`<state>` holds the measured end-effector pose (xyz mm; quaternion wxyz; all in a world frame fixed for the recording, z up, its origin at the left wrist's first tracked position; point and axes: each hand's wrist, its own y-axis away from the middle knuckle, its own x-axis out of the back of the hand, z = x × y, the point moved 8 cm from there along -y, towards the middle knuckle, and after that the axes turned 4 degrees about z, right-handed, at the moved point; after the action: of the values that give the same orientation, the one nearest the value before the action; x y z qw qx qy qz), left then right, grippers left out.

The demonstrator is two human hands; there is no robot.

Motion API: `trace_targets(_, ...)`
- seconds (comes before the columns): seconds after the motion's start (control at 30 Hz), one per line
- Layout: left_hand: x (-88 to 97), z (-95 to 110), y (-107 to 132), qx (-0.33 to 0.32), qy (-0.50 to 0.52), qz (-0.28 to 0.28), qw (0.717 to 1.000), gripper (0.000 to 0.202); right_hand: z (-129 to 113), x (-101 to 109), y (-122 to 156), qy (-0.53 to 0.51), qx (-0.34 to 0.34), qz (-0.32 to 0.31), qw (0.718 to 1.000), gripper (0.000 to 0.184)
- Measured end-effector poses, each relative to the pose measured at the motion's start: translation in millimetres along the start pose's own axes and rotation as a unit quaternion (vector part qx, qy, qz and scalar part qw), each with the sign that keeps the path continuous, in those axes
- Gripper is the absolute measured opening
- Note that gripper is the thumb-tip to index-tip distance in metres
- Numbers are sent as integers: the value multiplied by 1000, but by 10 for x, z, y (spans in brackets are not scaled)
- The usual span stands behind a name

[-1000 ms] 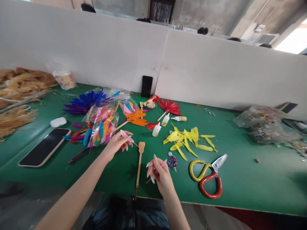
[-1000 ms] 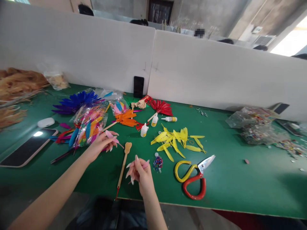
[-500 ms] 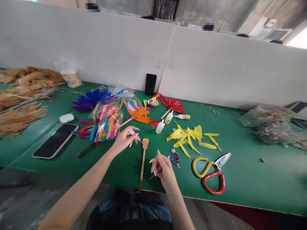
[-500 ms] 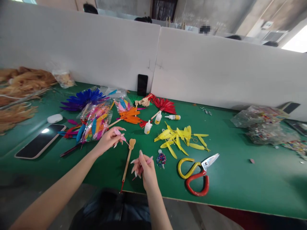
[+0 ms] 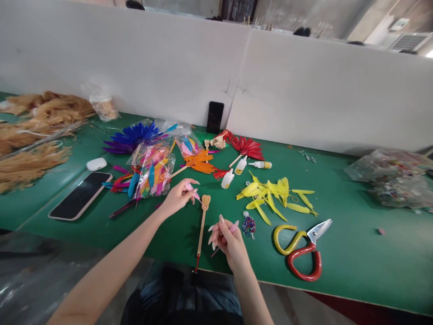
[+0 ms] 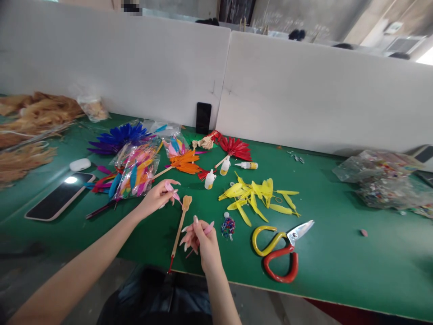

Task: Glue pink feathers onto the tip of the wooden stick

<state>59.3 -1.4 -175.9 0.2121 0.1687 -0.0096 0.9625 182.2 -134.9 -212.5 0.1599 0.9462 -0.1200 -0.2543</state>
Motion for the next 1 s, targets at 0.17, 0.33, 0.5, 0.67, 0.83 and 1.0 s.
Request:
trace_targets(0.17, -11, -20, 2, 1, 3, -8, 1000, 31, -34, -4, 1, 12, 11, -3, 1000, 30)
trace_targets(0.33, -10, -23, 1, 4, 7, 0, 1000, 31, -52, -18, 14, 24, 19, -14, 999, 28)
trace_targets(0.5, 40, -23, -7, -7, 14, 32, 999, 32, -81, -33, 40, 47, 24, -25, 998, 23)
trace_targets(0.67, 59, -21, -10, -5, 2, 32, 999, 36, -113, -39, 59, 68, 26, -29, 997, 30)
trace_targets(0.83, 49, -26, 2, -3, -20, 19, 1000, 37, -138, -53, 83, 72, 25, -28, 997, 30)
trace_targets(1.0, 46, -17, 22, -11, -53, 18, 998, 37, -99, -26, 83, 62, 22, -19, 998, 24)
